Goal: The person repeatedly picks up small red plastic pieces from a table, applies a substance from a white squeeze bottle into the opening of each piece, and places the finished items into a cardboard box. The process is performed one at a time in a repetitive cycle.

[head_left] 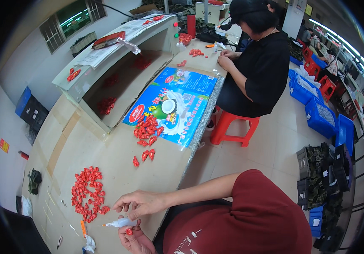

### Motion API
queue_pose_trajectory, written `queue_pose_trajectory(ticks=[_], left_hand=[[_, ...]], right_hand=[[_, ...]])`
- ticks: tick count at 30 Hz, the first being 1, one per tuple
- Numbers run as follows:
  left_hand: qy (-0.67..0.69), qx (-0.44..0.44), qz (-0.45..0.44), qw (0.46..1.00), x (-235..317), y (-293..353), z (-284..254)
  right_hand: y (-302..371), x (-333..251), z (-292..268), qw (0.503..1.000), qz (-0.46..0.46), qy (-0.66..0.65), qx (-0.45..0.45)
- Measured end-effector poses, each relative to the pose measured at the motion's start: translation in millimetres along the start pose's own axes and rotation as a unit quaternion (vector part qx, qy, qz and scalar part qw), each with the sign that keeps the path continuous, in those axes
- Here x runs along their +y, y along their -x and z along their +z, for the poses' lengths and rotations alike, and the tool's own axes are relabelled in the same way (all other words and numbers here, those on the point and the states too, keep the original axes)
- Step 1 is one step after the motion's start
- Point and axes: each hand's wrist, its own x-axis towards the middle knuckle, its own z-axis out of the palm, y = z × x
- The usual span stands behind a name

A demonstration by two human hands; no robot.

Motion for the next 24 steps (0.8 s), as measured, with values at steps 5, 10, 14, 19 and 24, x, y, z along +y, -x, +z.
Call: queue_pose_trajectory(ticks=[5, 10, 14, 19, 24], left_hand=[[0.027, -0.062, -0.014, 0.998, -1.9, -13.6, 13.8], [0.019, -0.083, -0.028, 0.996, 4.1, -31.9, 37.2], [0.046, -0.077, -0.032, 0.995, -4.2, -45.4, 33.5], [0.025, -0.060, -0.014, 0.998, -14.6, -60.4, 29.7], [-0.009, -0.003, -0.017, 1.000, -11.1, -68.0, 39.1]], right_hand=[[5.2, -11.2, -6.2, 0.999, 0.044, -0.024, -0.006], [-1.6, -20.0, -23.5, 0.997, -0.028, 0.068, 0.009], [-8.6, -19.7, -26.9, 0.996, -0.051, 0.058, 0.037], [-22.1, 2.0, -35.8, 0.992, -0.078, 0.063, 0.073], [-32.8, -1.4, -51.9, 0.991, -0.035, -0.047, 0.121]])
